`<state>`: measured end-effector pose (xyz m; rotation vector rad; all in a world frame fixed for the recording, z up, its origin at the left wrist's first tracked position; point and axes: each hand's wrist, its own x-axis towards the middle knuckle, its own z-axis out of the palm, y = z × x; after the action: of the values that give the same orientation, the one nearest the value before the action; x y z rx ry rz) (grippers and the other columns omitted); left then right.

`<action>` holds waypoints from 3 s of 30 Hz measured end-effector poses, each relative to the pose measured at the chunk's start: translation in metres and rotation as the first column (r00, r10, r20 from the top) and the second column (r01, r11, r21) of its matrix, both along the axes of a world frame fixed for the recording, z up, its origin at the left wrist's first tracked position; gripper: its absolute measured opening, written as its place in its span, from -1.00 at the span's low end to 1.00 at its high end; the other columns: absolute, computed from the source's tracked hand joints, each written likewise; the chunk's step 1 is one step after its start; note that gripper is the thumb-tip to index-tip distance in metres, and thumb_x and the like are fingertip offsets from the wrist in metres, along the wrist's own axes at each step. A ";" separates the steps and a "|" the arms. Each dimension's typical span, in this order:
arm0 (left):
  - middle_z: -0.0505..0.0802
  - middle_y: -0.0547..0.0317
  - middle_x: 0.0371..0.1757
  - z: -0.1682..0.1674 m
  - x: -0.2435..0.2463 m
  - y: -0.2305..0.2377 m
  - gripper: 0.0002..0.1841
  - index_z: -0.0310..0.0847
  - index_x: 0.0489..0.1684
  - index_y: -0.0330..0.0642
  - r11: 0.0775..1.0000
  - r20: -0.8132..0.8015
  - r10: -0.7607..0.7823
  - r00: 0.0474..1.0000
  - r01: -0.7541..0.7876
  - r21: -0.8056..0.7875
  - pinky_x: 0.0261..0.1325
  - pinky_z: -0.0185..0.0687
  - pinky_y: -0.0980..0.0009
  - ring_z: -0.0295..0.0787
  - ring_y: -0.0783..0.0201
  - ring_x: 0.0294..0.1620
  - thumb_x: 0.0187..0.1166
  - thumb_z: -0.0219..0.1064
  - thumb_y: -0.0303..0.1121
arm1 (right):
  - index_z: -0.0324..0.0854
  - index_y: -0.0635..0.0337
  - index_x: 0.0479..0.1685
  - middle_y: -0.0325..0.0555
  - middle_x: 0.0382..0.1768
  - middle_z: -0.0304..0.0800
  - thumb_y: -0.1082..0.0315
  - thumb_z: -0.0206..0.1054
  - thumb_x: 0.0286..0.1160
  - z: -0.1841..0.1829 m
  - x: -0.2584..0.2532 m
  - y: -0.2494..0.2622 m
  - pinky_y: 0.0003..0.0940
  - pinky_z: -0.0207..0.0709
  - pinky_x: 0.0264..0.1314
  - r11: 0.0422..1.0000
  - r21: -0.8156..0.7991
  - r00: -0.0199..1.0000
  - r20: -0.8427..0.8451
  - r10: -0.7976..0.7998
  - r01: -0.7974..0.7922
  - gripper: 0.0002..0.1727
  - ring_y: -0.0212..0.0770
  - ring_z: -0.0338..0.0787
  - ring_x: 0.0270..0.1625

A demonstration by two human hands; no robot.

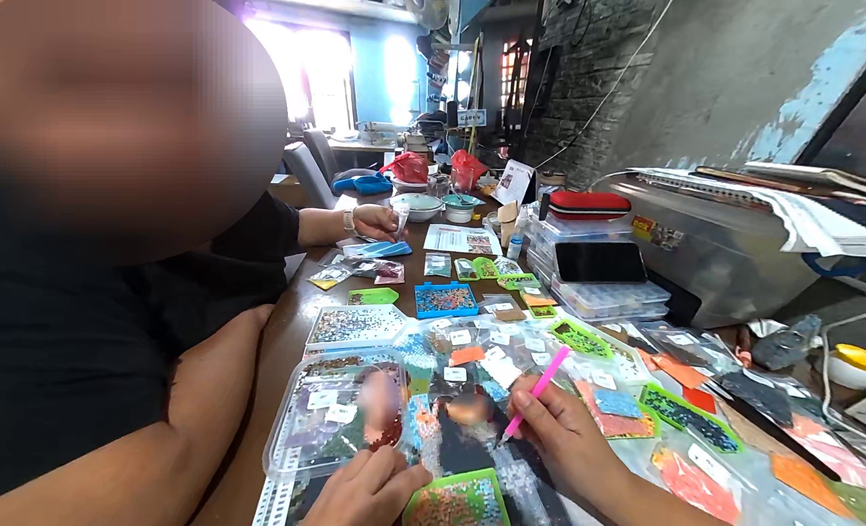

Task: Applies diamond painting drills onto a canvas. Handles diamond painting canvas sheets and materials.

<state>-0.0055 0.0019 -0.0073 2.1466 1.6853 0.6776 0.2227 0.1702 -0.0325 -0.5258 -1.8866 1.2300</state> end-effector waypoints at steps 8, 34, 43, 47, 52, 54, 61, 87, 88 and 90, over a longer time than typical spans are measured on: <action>0.78 -0.32 0.04 -0.001 -0.002 0.000 -0.49 0.75 0.28 -0.28 1.000 -0.009 -0.008 1.000 0.008 0.016 0.13 0.61 -0.15 0.72 -0.28 0.03 0.42 0.55 -0.15 | 0.59 0.08 -0.24 -0.48 -0.44 0.63 0.24 0.07 0.79 -0.003 -0.003 0.003 -0.68 0.51 -0.33 1.000 0.009 0.999 0.049 -0.004 0.003 -0.74 -0.64 0.60 -0.42; 0.78 -0.30 0.05 0.000 -0.002 -0.001 -0.49 0.74 0.31 -0.26 1.000 -0.004 -0.005 1.000 0.005 -0.003 0.14 0.60 -0.17 0.71 -0.28 0.06 0.44 0.54 -0.16 | 0.61 0.17 -0.22 -0.40 -0.42 0.61 0.17 0.06 0.84 -0.008 -0.003 0.006 -0.74 0.44 -0.32 0.975 0.214 0.994 0.101 0.032 -0.053 -0.67 -0.68 0.56 -0.40; 0.78 -0.28 0.07 0.000 -0.002 -0.001 -0.49 0.73 0.31 -0.25 1.000 0.000 -0.001 1.000 0.001 -0.006 0.15 0.60 -0.16 0.71 -0.26 0.08 0.44 0.54 -0.15 | 0.60 0.19 -0.24 -0.33 -0.42 0.61 0.13 0.04 0.86 -0.009 -0.003 0.007 -0.73 0.44 -0.30 0.952 0.300 0.993 0.114 0.025 -0.059 -0.62 -0.65 0.56 -0.38; 0.77 -0.28 0.08 0.001 -0.001 -0.001 -0.50 0.74 0.31 -0.25 1.000 -0.008 0.003 1.000 -0.003 -0.013 0.14 0.60 -0.16 0.71 -0.26 0.08 0.45 0.53 -0.15 | 0.59 0.20 -0.20 -0.35 -0.43 0.59 0.14 0.03 0.85 -0.006 -0.004 0.007 -0.72 0.44 -0.31 0.959 0.278 0.988 0.154 0.019 -0.062 -0.63 -0.65 0.55 -0.40; 0.79 -0.26 0.06 -0.003 -0.001 0.000 -0.51 0.74 0.29 -0.23 0.999 -0.038 -0.007 0.999 0.009 0.045 0.09 0.64 -0.13 0.73 -0.26 0.06 0.47 0.50 -0.11 | 0.60 0.16 -0.22 -0.37 -0.43 0.59 0.10 0.02 0.86 -0.007 -0.003 0.007 -0.74 0.44 -0.30 0.952 0.300 0.990 0.142 0.015 -0.058 -0.61 -0.66 0.55 -0.39; 0.80 -0.24 0.03 -0.008 -0.002 0.000 -0.52 0.75 0.26 -0.22 0.994 -0.032 -0.013 0.999 0.016 0.104 0.06 0.65 -0.12 0.75 -0.24 0.04 0.46 0.51 -0.11 | 0.58 0.15 -0.22 -0.35 -0.40 0.61 0.06 0.00 0.88 -0.006 -0.003 0.004 -0.72 0.48 -0.28 0.937 0.346 0.996 0.087 0.018 -0.047 -0.59 -0.65 0.58 -0.37; 0.81 -0.22 0.01 -0.014 -0.002 0.002 -0.53 0.75 0.23 -0.22 0.986 -0.021 -0.024 0.999 0.027 0.167 0.01 0.67 -0.13 0.76 -0.22 0.01 0.44 0.52 -0.12 | 0.58 0.25 -0.10 -0.17 -0.34 0.70 0.10 0.02 0.88 -0.005 -0.011 -0.016 -0.68 0.60 -0.19 0.889 0.415 0.980 0.047 0.191 -0.193 -0.60 -0.58 0.68 -0.31; 0.80 -0.19 -0.04 -0.017 -0.001 0.003 -0.51 0.76 0.24 -0.19 0.979 -0.043 -0.019 0.999 0.028 0.201 -0.04 0.67 -0.08 0.76 -0.19 -0.04 0.42 0.52 -0.08 | 0.58 0.27 -0.11 -0.15 -0.37 0.67 0.10 0.02 0.88 -0.007 -0.014 -0.016 -0.72 0.52 -0.21 0.864 0.412 0.957 0.112 0.267 -0.289 -0.59 -0.57 0.63 -0.34; 0.81 -0.21 -0.03 -0.017 -0.001 0.003 -0.51 0.76 0.24 -0.20 0.979 -0.038 -0.020 0.999 0.028 0.202 -0.03 0.67 -0.09 0.76 -0.21 -0.04 0.43 0.52 -0.08 | 0.59 0.27 -0.10 -0.16 -0.39 0.67 0.10 0.01 0.88 -0.007 -0.014 -0.016 -0.71 0.52 -0.22 0.867 0.409 0.959 0.107 0.263 -0.284 -0.59 -0.57 0.63 -0.35; 0.81 -0.22 -0.03 -0.017 -0.001 0.003 -0.52 0.76 0.23 -0.21 0.979 -0.038 -0.019 0.999 0.026 0.203 -0.03 0.67 -0.09 0.76 -0.22 -0.04 0.43 0.51 -0.09 | 0.59 0.27 -0.10 -0.16 -0.40 0.67 0.09 0.01 0.88 -0.008 -0.014 -0.015 -0.71 0.52 -0.22 0.873 0.401 0.960 0.102 0.259 -0.278 -0.58 -0.58 0.63 -0.35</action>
<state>-0.0064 0.0054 -0.0243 2.3252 1.6705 0.8429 0.2092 0.1550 -0.0400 -0.0619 -2.2359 0.9458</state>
